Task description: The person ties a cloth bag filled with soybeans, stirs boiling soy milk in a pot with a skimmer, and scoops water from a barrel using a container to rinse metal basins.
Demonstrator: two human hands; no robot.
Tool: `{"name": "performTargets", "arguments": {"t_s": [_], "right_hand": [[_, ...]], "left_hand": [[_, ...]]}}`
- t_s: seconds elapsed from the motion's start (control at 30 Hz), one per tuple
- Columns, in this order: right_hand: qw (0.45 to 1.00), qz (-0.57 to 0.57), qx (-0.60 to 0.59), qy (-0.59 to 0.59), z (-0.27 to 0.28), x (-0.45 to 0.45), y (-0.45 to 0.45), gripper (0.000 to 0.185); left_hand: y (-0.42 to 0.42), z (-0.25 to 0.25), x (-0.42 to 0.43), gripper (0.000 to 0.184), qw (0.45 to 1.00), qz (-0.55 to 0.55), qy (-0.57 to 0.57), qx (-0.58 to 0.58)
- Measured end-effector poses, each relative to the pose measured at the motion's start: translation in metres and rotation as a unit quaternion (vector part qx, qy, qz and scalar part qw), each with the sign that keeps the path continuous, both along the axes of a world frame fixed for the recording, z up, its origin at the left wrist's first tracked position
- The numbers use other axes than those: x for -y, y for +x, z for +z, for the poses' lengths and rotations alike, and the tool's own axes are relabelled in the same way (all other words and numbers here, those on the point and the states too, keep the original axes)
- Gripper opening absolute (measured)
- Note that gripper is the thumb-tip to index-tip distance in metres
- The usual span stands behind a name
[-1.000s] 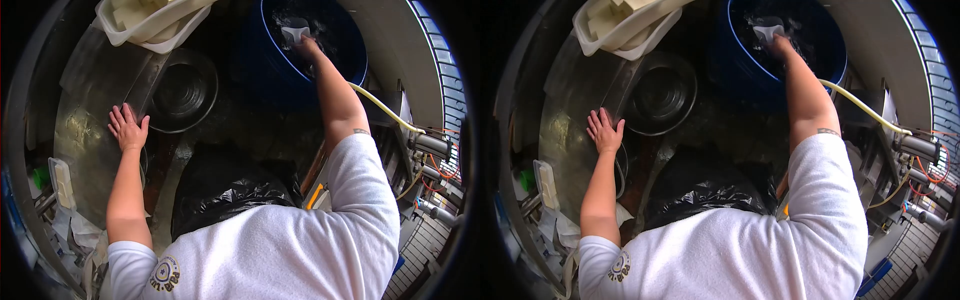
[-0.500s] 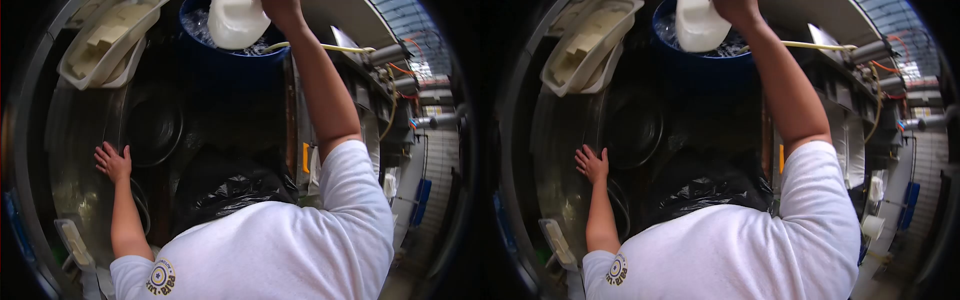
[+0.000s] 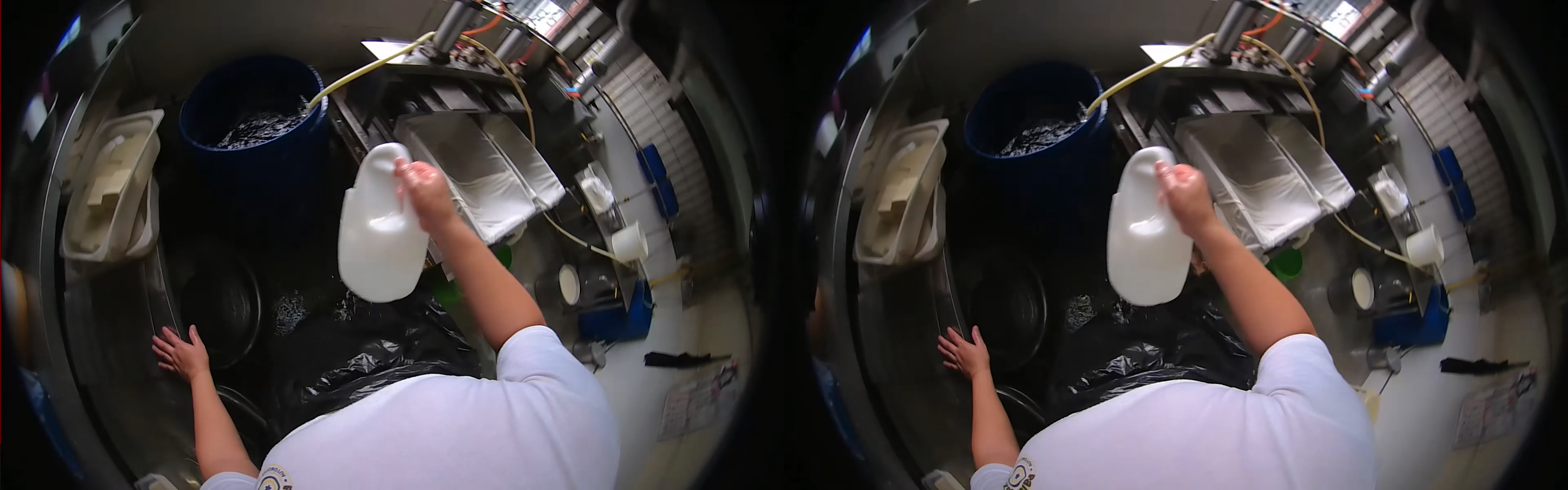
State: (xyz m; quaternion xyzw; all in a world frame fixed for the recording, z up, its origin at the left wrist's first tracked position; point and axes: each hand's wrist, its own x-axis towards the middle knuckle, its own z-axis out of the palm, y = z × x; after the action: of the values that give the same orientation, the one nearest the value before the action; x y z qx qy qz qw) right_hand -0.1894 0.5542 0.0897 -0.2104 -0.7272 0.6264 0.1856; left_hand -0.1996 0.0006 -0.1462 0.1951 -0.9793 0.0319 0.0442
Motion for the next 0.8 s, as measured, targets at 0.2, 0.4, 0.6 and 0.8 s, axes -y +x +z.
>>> {"name": "performTargets", "arguments": {"t_s": [0.2, 0.4, 0.6, 0.8], "right_hand": [[0.996, -0.069, 0.018, -0.055, 0.047, -0.089, 0.073, 0.035], [0.955, -0.045, 0.049, 0.288, 0.056, -0.093, 0.171, 0.046], [0.958, -0.116, 0.096, 0.245, 0.043, -0.158, 0.232, 0.047], [0.970, -0.198, 0.134, 0.053, 0.012, -0.354, 0.222, 0.035]], "left_hand": [[-0.001, -0.007, -0.002, 0.084, 0.999, 0.027, -0.011, 0.044], [0.010, -0.029, 0.008, 0.084, 1.000, -0.025, -0.014, 0.003], [0.032, -0.042, -0.074, 0.076, 0.991, -0.073, 0.077, -0.081], [0.033, -0.007, -0.216, 0.065, 0.871, -0.218, 0.439, 0.033]]}}
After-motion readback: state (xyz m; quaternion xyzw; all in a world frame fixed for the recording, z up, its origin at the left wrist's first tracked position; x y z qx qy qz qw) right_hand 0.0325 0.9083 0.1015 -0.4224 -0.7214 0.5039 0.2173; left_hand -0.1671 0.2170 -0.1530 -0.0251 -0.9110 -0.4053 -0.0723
